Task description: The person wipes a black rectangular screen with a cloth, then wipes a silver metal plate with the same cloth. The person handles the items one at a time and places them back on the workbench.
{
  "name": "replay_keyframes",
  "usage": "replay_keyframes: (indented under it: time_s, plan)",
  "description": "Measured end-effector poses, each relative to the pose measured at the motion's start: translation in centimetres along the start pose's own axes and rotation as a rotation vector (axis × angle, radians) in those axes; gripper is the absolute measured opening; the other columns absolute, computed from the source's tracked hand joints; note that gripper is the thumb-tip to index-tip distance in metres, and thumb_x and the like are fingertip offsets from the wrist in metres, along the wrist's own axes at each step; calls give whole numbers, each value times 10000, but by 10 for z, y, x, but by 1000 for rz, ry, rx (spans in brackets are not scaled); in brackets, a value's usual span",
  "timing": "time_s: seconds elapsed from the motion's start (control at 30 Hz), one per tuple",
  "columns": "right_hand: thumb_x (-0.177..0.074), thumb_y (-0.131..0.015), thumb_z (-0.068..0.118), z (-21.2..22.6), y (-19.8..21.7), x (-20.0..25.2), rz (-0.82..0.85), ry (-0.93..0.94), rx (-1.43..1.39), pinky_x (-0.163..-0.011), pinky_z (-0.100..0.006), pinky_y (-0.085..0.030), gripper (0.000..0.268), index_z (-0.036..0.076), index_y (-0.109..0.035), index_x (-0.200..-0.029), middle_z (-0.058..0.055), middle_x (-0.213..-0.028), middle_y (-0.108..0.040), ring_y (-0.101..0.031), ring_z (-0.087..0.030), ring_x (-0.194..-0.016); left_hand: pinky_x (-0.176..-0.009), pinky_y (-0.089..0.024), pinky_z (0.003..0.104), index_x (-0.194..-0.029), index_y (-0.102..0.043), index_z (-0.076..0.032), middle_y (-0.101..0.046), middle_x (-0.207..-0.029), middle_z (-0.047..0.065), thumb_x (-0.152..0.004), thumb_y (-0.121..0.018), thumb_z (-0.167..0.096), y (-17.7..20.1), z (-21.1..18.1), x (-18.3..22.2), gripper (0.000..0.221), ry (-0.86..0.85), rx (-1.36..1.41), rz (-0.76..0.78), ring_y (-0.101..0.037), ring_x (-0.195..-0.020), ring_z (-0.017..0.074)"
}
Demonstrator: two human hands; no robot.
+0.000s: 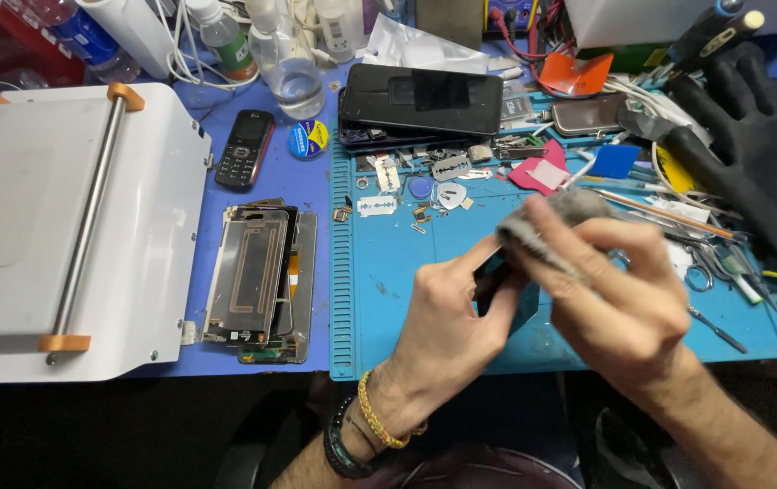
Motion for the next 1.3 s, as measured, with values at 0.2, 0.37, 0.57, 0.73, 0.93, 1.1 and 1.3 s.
replay_keyframes:
  time_s: [0.2, 0.37, 0.57, 0.73, 0.93, 1.1, 1.3]
  plan:
    - [-1040, -563, -223, -53, -7, 30, 83, -153, 189, -928, -422, -557, 403, -39, -808, -1303, -207, -1375, -763, -616, -367, -922, -795, -585, 181, -1313, -674, -116, -807, -1034, 28, -938, -703, -105, 9, -6, 1, 377, 129, 129, -42, -782, -950, 83]
    - [-1024, -596, -229, -18, 14, 11, -43, -112, 54, -838, -453, -534, 255, -134, -794, -1154, -327, -1233, -759, -630, -393, -861, -793, -544, 213, -1383, -634, -89, -711, -1070, -32, -976, -653, -134, 8, 2, -5, 410, 118, 113, -15, -604, -874, 37]
    - [-1031, -587, 4, 10, -2, -16, 25, 104, -41, -828, -344, -512, 207, -69, -769, -1097, -215, -1253, -706, -568, -275, -890, -546, -396, 393, -761, -491, -60, -561, -647, 74, -817, -642, -10, 2, 8, 3, 168, -71, -23, -78, -453, -553, 183]
    - [-1058, -596, 8, -23, -7, 6, 64, 68, 70, -891, -372, -520, 228, -87, -793, -1126, -219, -1303, -706, -571, -295, -899, -578, -494, 246, -1233, -678, -60, -551, -746, -32, -942, -661, -55, 6, -9, -2, 292, 34, 71, -51, -399, -640, 75]
    - [-962, -626, -300, -52, 7, 47, -44, -387, 92, -945, -440, -514, 402, -145, -781, -1299, -236, -1163, -787, -620, -380, -883, -815, -575, 170, -1421, -603, -89, -750, -1253, -1, -922, -677, -128, 17, -14, -9, 507, 162, 161, -70, -623, -923, -14]
    - [-895, -625, 29, -50, -9, 65, 181, -1019, -436, -780, -216, -486, 254, 71, -757, -1108, -47, -1145, -791, -678, -94, -911, -1018, -586, 286, -1283, -621, -96, -769, -1184, 96, -905, -675, -99, 14, -10, -13, 382, 292, 463, -69, -737, -1113, 163]
    - [-831, -783, 108, -31, -36, 71, 218, -1009, -623, -740, -221, -580, 175, 46, -782, -994, -25, -927, -822, -738, -97, -800, -1003, -598, 316, -1242, -615, -77, -769, -1173, 126, -944, -649, -92, 5, -3, -14, 300, 289, 584, -82, -741, -1098, 202]
Point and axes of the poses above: each hand's wrist, its own x-axis away from the middle knuckle, its own y-axis out of the back of the hand, z = x × y, the point moved 4 cm from there along -x, towards the middle knuckle
